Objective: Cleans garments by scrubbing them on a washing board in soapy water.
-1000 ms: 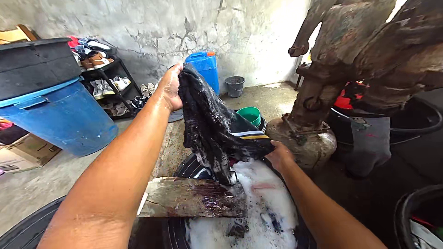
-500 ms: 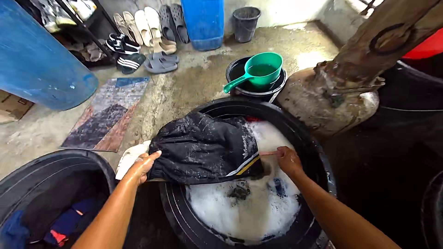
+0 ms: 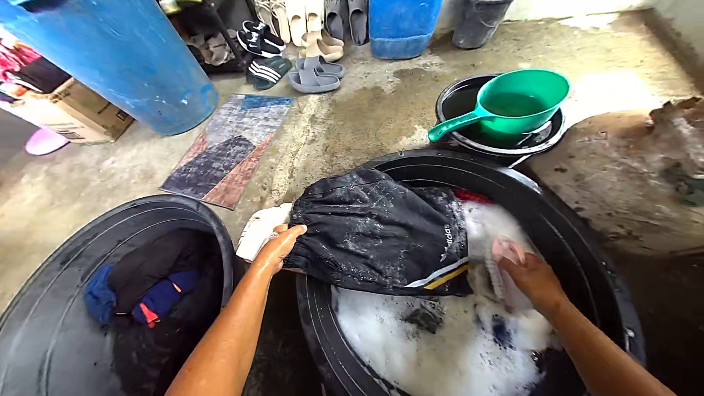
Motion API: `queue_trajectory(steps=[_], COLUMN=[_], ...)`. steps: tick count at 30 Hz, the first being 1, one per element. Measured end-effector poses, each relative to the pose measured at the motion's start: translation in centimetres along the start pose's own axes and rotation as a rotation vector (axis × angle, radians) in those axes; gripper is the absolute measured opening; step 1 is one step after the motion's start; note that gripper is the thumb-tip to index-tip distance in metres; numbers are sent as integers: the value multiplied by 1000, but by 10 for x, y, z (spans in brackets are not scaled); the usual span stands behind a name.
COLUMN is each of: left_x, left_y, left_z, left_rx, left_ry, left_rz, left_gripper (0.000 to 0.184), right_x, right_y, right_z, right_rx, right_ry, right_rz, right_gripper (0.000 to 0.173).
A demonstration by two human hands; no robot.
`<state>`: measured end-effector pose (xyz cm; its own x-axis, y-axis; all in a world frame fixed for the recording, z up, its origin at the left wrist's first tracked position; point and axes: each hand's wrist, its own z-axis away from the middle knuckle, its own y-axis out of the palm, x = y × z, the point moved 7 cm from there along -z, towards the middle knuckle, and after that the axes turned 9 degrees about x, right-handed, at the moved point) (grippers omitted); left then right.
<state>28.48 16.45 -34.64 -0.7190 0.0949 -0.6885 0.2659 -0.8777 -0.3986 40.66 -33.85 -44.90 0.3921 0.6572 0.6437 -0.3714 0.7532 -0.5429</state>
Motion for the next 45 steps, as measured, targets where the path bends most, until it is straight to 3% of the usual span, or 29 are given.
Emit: queue_trajectory(steps=[2,6,9,10,12,15,17,19,22,24,25,28,31,33,34,36,40,42,45], left_x=[1,-3,-4,-3,-3,-1,-4,-3,3,4,6,10,10,9,10,10,11,7,6], left_y=[1,3,3,2,1,1,-1,-1,-4,-8,-9,-12,-11,-10,-10,-10,-12,-15,-14], left_z=[0,5,7,6,4,4,3,4,4,3,2,2,3,2,1,-1,0,5,9], left_rx=[17,-24,-106,-135,-152,-154,-166,-172,-192,-210,-219,-221,-206,-182,-172,-158,-140,-127,-102], left_ry=[28,116,161,170,175,179,197,197,168,134,118,87,99,140,154,168,138,120,115], left_rz=[-8,-75,-131,-152,-163,-140,-122,-104,-65,-12,16,73,129,158,170,189,244,314,327], left_gripper=[49,49,44,43,43,43,42,44,47,50,50,49,48,47,47,47,44,41,40], right_x=[43,172,235,227,168,38,4,34,143,195,200,132,19,-5,4,65,193,194,115], right_y=[35,158,226,236,222,135,82,80,147,196,212,196,123,81,72,80,170,204,182], right_z=[22,80,119,118,94,46,34,44,87,105,104,75,37,26,26,43,92,91,63], right_rx=[73,341,424,423,323,177,184,168,252,395,445,354,249,214,205,220,355,432,322], right_ry=[-50,-245,-435,-450,-422,-135,112,68,-273,-379,-404,-370,-79,49,58,-51,-409,-496,-468], right_rz=[-114,-201,-21,109,280,411,417,324,42,101,182,313,418,425,420,321,88,190,320], right_gripper=[42,53,55,54,57,64,63,59,55,55,53,56,64,64,60,56,57,50,52])
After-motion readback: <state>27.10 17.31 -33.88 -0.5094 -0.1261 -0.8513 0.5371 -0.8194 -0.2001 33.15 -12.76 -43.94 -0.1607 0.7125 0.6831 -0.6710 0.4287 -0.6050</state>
